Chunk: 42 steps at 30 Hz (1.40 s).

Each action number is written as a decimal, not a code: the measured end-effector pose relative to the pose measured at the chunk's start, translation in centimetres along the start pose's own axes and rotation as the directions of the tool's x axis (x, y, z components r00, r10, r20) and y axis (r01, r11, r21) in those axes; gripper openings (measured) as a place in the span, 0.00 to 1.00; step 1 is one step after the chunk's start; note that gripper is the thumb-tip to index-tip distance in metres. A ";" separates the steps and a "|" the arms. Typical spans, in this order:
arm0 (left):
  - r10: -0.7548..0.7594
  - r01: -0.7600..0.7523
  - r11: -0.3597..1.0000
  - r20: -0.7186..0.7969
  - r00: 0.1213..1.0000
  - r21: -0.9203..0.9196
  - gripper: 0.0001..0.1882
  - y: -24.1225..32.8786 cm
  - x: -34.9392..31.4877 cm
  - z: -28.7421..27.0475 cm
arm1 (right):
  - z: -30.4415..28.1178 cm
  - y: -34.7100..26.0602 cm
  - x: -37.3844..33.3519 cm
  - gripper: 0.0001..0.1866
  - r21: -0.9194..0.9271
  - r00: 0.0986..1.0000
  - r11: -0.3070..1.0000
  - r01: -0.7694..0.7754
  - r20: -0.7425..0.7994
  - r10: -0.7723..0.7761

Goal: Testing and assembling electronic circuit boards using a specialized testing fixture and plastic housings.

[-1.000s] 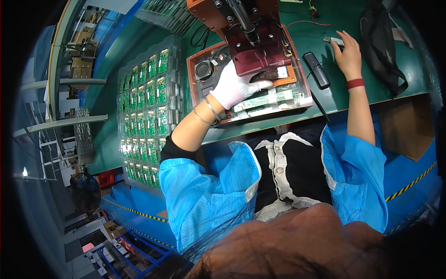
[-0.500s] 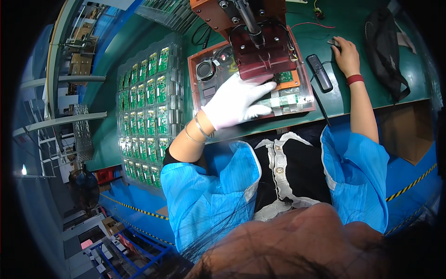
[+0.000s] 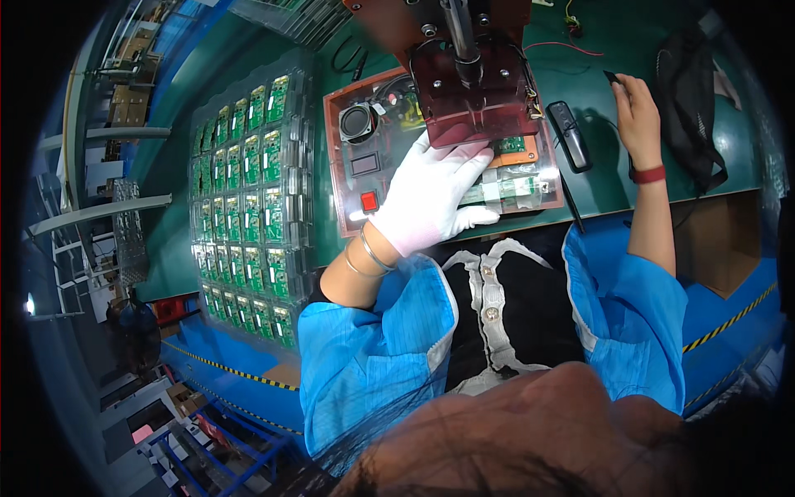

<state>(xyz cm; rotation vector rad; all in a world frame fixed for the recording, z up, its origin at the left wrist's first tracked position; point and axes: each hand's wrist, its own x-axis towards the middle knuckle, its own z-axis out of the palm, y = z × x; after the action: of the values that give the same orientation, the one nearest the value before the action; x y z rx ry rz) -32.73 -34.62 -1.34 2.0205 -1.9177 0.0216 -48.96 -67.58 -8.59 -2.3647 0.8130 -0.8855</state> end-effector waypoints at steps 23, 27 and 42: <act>-0.098 0.106 0.985 0.062 0.993 -0.138 0.42 0.3 -0.5 1.0 | -0.3 -10.4 -2.0 0.07 0.391 0.832 0.876 0.284 0.353 -0.427; -0.103 0.113 0.987 0.094 0.990 -0.116 0.42 0.5 -0.4 0.5 | -0.1 -10.6 -2.0 0.06 0.409 0.833 0.859 0.308 0.321 -0.451; -0.119 0.134 0.983 0.116 0.986 -0.128 0.40 0.8 -0.4 0.5 | 0.3 -10.0 -2.1 0.06 0.384 0.810 0.866 0.320 0.362 -0.460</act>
<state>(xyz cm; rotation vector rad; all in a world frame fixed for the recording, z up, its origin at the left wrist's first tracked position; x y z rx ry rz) -33.64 -34.36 -1.78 2.0854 -1.7955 -0.2476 -46.49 -59.01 -3.55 -2.3455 -0.0142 -0.5253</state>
